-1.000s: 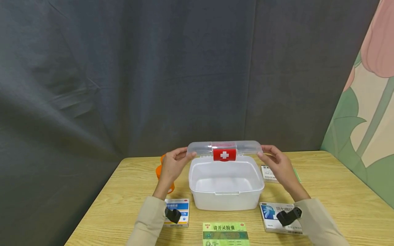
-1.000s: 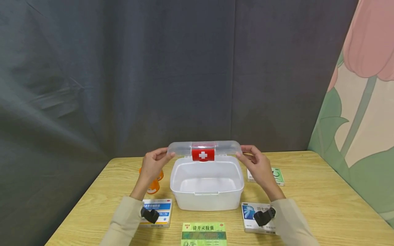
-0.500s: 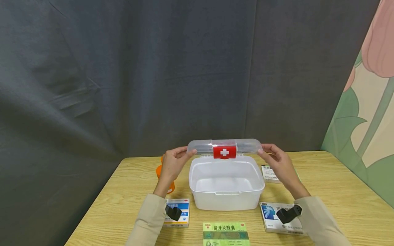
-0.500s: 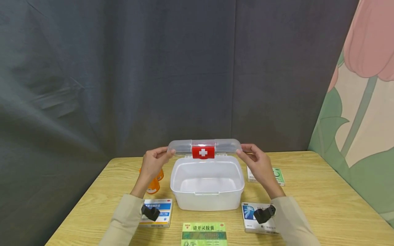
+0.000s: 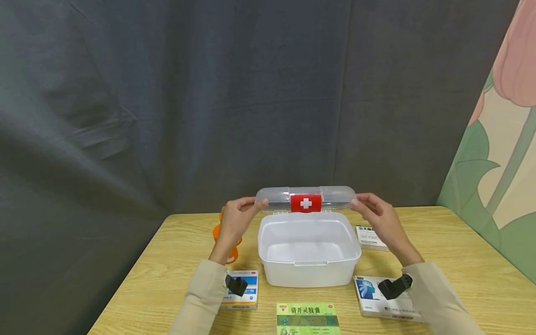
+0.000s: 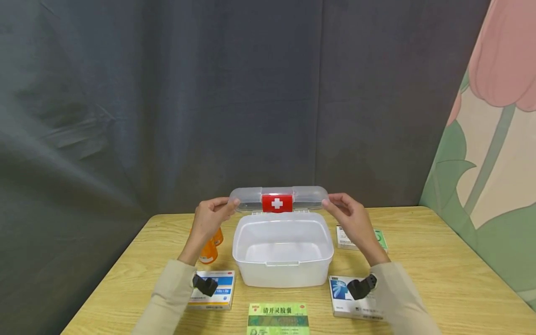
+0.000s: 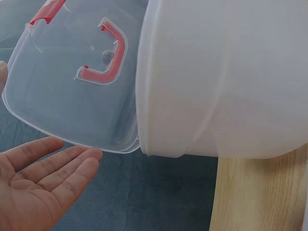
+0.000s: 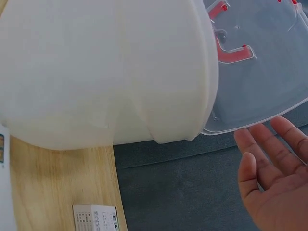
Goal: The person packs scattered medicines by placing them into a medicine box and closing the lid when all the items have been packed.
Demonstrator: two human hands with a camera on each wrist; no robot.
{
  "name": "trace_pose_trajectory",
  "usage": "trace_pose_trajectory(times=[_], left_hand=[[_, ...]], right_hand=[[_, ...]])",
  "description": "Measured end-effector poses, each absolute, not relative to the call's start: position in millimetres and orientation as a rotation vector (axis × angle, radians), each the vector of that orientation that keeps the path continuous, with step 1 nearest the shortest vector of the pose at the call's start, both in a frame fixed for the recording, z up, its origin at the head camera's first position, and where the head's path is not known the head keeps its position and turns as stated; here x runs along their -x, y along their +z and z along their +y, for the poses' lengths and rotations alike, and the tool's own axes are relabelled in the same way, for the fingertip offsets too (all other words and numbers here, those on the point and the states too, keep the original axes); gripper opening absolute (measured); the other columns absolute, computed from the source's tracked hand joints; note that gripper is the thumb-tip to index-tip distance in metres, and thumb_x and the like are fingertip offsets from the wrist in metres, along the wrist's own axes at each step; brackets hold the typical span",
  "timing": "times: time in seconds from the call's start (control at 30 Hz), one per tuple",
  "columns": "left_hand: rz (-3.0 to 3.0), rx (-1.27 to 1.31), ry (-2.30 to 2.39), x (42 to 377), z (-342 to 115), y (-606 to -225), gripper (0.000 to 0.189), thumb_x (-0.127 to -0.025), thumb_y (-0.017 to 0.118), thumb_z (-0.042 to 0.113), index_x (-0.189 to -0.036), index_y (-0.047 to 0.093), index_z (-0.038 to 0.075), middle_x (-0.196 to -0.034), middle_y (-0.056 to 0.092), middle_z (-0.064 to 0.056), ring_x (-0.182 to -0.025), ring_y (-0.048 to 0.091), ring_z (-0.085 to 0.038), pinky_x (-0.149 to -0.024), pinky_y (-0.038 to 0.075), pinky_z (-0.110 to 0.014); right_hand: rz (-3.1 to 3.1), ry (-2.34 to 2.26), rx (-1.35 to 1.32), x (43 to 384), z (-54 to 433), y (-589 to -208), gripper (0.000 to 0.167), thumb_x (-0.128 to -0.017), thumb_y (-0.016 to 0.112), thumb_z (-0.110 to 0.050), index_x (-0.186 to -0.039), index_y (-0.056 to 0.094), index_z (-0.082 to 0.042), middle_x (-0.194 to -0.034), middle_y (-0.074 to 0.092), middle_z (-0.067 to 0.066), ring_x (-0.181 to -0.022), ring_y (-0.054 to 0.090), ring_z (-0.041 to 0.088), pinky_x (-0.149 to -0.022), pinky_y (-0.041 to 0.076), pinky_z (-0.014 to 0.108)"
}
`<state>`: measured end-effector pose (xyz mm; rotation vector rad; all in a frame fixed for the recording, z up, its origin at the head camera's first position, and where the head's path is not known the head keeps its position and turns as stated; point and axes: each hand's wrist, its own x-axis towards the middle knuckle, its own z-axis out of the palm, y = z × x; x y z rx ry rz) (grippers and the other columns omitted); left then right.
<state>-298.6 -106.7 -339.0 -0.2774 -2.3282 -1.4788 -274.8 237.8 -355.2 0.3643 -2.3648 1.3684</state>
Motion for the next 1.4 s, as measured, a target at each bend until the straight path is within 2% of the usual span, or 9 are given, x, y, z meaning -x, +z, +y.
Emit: trace_pose_trajectory(times=[0.07,0.13,0.27,0.37,0.43,0.63,0.97,1.2,1.4], left_hand=[[-2.343,0.274,-1.454,299,-107,-338,0.058,-0.079,0.073,0.057,-0.109,0.074,0.008,-0.095,0.073,-0.001,-0.092,0.068,-0.019,-0.081,0.054,-0.040],[-2.355,0.269,-1.438,300,-107,-337,0.057,-0.079,0.073,0.058,-0.108,0.075,0.009,-0.095,0.073,-0.001,-0.090,0.067,-0.019,-0.079,0.054,-0.040],[-2.369,0.262,-1.430,302,-107,-336,0.057,-0.079,0.072,0.059,-0.106,0.076,0.010,-0.095,0.073,0.000,-0.088,0.067,-0.019,-0.077,0.054,-0.038],[-2.380,0.256,-1.427,303,-108,-335,0.058,-0.078,0.071,0.061,-0.107,0.076,0.010,-0.095,0.073,-0.001,-0.088,0.067,-0.019,-0.076,0.055,-0.038],[-2.387,0.254,-1.424,303,-108,-335,0.059,-0.078,0.071,0.062,-0.107,0.076,0.010,-0.095,0.073,-0.001,-0.087,0.067,-0.019,-0.076,0.055,-0.038],[-2.391,0.250,-1.431,303,-109,-333,0.059,-0.078,0.071,0.062,-0.107,0.076,0.010,-0.094,0.073,-0.001,-0.084,0.067,-0.018,-0.075,0.055,-0.037],[-2.386,0.252,-1.453,304,-109,-329,0.062,-0.076,0.070,0.065,-0.105,0.076,0.010,-0.086,0.073,0.000,-0.074,0.069,-0.017,-0.069,0.056,-0.035],[-2.404,0.250,-1.435,304,-108,-327,0.065,-0.077,0.067,0.068,-0.105,0.076,0.011,-0.082,0.073,-0.004,-0.071,0.069,-0.017,-0.067,0.055,-0.035],[-2.407,0.247,-1.433,303,-108,-325,0.065,-0.076,0.064,0.072,-0.103,0.077,0.014,-0.082,0.073,-0.005,-0.070,0.068,-0.016,-0.066,0.055,-0.036]], right_hand=[[-2.375,1.373,-0.378,276,239,-354,0.041,-0.102,0.052,-0.031,-0.126,0.054,0.001,-0.121,0.061,0.020,-0.099,0.056,-0.001,-0.083,0.048,0.022],[-2.389,1.378,-0.393,277,241,-352,0.042,-0.101,0.052,-0.032,-0.126,0.055,0.002,-0.120,0.062,0.021,-0.098,0.056,-0.003,-0.081,0.048,0.019],[-2.430,1.385,-0.424,278,244,-348,0.044,-0.102,0.051,-0.034,-0.127,0.054,0.002,-0.120,0.062,0.020,-0.105,0.060,0.016,-0.080,0.047,0.016],[-2.466,1.389,-0.452,277,247,-344,0.045,-0.102,0.050,-0.034,-0.130,0.053,0.001,-0.122,0.061,0.020,-0.111,0.057,0.031,-0.082,0.046,0.016],[-2.482,1.391,-0.472,277,249,-343,0.045,-0.102,0.050,-0.033,-0.131,0.052,0.001,-0.123,0.060,0.021,-0.112,0.057,0.035,-0.083,0.045,0.015],[-2.512,1.365,-0.509,278,252,-339,0.044,-0.102,0.050,-0.031,-0.131,0.051,0.001,-0.123,0.060,0.021,-0.111,0.057,0.036,-0.083,0.045,0.015],[-2.529,1.334,-0.500,281,254,-334,0.043,-0.102,0.050,-0.032,-0.130,0.053,0.000,-0.118,0.063,0.018,-0.107,0.059,0.030,-0.083,0.046,0.016],[-2.536,1.320,-0.476,283,254,-332,0.045,-0.102,0.049,-0.036,-0.129,0.055,0.000,-0.117,0.064,0.019,-0.108,0.060,0.033,-0.090,0.049,0.036],[-2.534,1.305,-0.469,286,254,-330,0.043,-0.102,0.049,-0.036,-0.127,0.057,0.000,-0.114,0.066,0.016,-0.106,0.061,0.030,-0.092,0.049,0.046]])
